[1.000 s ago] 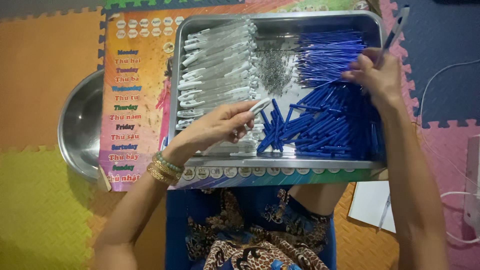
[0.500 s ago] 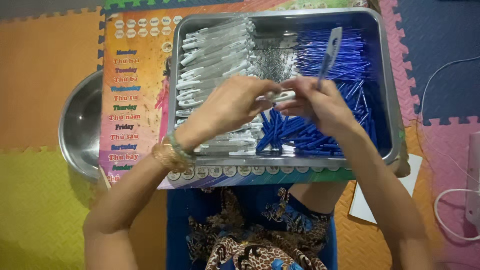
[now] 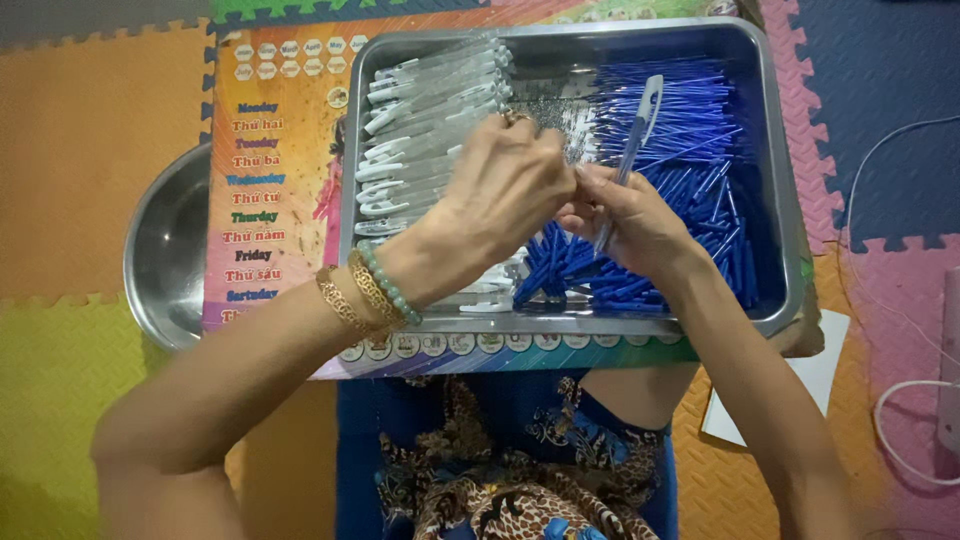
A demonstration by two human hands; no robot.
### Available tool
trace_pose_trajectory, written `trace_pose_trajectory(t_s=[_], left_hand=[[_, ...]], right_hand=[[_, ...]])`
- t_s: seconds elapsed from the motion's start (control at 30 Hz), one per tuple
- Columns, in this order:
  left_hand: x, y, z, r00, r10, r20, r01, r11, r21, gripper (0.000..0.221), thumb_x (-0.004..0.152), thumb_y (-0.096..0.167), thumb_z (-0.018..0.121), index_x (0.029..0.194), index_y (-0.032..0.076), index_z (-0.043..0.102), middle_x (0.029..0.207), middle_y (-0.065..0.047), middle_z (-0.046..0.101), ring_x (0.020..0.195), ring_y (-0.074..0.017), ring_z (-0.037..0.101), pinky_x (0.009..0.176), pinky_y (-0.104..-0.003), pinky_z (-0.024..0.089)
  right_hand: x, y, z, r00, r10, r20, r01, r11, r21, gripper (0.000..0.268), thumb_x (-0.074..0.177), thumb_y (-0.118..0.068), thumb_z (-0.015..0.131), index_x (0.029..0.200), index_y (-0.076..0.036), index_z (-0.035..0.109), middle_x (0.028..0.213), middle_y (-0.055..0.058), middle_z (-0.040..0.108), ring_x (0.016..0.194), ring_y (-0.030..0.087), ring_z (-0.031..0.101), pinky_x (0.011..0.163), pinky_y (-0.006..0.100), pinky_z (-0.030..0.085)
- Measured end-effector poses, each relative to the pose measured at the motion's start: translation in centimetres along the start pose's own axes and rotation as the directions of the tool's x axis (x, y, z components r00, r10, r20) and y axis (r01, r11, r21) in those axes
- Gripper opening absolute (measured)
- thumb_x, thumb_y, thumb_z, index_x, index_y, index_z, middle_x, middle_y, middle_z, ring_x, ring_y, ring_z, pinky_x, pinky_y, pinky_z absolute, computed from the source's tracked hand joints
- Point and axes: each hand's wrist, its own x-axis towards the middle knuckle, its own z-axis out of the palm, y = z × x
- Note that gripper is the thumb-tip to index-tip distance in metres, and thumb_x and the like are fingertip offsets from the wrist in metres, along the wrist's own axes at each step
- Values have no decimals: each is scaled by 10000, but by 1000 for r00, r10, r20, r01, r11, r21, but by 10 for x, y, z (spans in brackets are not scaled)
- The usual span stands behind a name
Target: The person assembles pens by inserting ink refills into white pen barrels and then attaching blue caps, handling the components from a metal tray and placing the finished pens into a metal bowl.
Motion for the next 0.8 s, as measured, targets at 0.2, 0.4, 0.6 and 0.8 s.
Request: trace_pose_trajectory(t_s=[0.2,0.4,0.6,0.8], left_hand=[[8,-16,-6,982,-38,184,64,989,-135,384,1160,391,713,902,108,683,841,-28,646,773,-194,627,824,-436,586],[-30,-83,-2,931,-317,181,349,628,-696,296,1039,78,748,1329,143,759,1099,-76,852,894,-194,819,820,-283,710],[-75,-135,21,817,-517,256,136,-258,-956,838,1009,40,800,1657,244,308,1205,-164,611,1021,-302,837,1012,-436,815],[-71,-133,87,506,-693,514,-85,-633,-770,431,904,-17,875,1216,76,592,1098,-97,696,955,-272,794,848,-363,783]], right_hand=[[-27,-36,28,985,7,175,-4,1000,-14,222,1072,-143,740,1214,27,732,1035,116,774,870,153,792,767,210,693],[-21,-58,18,991,-80,-107,13,857,-515,246,1136,-89,615,1342,7,711,1146,163,779,924,235,792,714,316,664],[20,-53,23,986,-159,-56,33,507,-861,267,1118,-71,613,1354,-30,733,1214,136,818,1011,216,796,719,345,684],[70,-28,-1,942,-324,90,122,78,-989,284,1105,-212,631,1292,-66,788,1241,180,811,1134,393,750,941,511,533]])
